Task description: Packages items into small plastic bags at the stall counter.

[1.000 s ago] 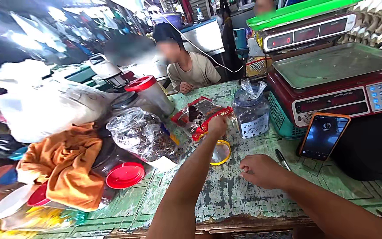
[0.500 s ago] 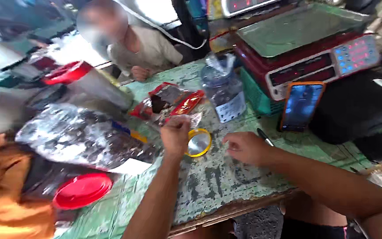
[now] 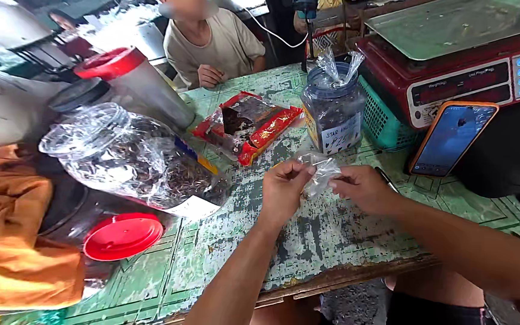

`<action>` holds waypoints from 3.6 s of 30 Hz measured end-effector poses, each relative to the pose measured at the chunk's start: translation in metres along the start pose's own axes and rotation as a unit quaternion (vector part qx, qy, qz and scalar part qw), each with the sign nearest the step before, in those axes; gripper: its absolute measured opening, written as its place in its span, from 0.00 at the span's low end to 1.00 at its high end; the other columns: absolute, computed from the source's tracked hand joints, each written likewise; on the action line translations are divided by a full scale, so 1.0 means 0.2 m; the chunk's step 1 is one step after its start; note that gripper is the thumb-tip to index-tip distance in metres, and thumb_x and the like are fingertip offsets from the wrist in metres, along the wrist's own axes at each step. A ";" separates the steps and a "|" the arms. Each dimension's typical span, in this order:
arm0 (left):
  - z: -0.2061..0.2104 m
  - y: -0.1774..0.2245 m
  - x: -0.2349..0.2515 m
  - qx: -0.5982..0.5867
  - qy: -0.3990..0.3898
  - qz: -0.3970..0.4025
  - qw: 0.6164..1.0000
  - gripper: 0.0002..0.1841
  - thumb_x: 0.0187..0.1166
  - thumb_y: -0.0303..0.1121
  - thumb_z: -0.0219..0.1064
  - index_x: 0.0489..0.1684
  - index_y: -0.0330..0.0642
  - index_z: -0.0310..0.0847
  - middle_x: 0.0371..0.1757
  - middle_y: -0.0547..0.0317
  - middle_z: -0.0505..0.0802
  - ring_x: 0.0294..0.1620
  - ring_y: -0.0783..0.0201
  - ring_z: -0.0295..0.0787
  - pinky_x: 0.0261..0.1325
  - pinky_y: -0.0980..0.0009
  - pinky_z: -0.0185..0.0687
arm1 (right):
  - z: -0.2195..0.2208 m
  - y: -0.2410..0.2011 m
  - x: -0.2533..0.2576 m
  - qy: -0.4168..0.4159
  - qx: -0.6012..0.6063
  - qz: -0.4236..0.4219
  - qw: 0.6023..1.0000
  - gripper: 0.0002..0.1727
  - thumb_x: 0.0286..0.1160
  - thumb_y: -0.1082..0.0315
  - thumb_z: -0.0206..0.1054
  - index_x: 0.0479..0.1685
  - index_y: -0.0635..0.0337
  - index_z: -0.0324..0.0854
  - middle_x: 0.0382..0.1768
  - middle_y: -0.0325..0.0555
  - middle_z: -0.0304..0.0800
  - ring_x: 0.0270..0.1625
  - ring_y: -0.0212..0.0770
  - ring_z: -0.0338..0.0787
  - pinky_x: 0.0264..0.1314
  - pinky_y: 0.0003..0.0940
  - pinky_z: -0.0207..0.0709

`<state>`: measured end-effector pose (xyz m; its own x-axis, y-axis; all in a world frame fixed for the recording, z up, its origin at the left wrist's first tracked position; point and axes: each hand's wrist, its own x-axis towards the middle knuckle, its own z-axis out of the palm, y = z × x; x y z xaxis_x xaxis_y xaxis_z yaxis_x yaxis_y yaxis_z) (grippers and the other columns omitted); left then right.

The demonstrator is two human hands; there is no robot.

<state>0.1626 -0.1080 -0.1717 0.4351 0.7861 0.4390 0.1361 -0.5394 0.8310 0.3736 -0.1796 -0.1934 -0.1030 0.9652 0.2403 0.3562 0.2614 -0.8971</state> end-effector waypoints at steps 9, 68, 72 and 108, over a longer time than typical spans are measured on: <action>-0.14 -0.05 0.06 -0.051 0.124 -0.026 0.991 0.01 0.79 0.28 0.71 0.40 0.45 0.88 0.42 0.67 0.94 0.41 0.71 0.91 0.50 0.68 0.90 | -0.12 0.03 0.03 0.097 0.020 0.038 0.994 0.10 0.86 0.66 0.64 0.50 0.62 0.89 0.32 0.43 0.91 0.28 0.33 0.87 0.32 0.30 0.84; -0.12 -0.40 0.68 0.503 -0.141 -0.174 0.835 0.12 0.80 0.34 0.64 0.50 0.39 0.90 0.52 0.38 0.93 0.61 0.36 0.89 0.62 0.31 0.79 | -0.07 -0.03 0.00 -0.103 -0.032 0.034 0.994 0.15 0.88 0.55 0.61 0.49 0.54 0.90 0.33 0.36 0.88 0.33 0.26 0.84 0.41 0.26 0.80; -0.31 -0.30 0.71 0.451 0.001 -0.165 0.877 0.15 0.78 0.37 0.66 0.53 0.37 0.89 0.51 0.37 0.93 0.58 0.35 0.90 0.61 0.29 0.80 | -0.08 -0.04 -0.01 -0.097 -0.035 0.028 0.994 0.14 0.88 0.56 0.62 0.45 0.53 0.89 0.32 0.35 0.87 0.33 0.25 0.83 0.41 0.26 0.78; 0.01 0.03 0.08 -0.271 0.070 -0.169 0.945 0.08 0.83 0.26 0.66 0.31 0.43 0.86 0.33 0.59 0.93 0.31 0.66 0.90 0.43 0.68 0.90 | -0.13 0.02 0.05 0.163 0.280 0.077 0.943 0.17 0.93 0.62 0.53 0.51 0.62 0.87 0.28 0.40 0.86 0.25 0.31 0.82 0.32 0.25 0.80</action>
<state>0.1726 -0.0997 -0.1613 0.3211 0.9384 0.1273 -0.2470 -0.0468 0.9679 0.3981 -0.1682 -0.1841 0.2326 0.9664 0.1098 -0.2129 0.1608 -0.9638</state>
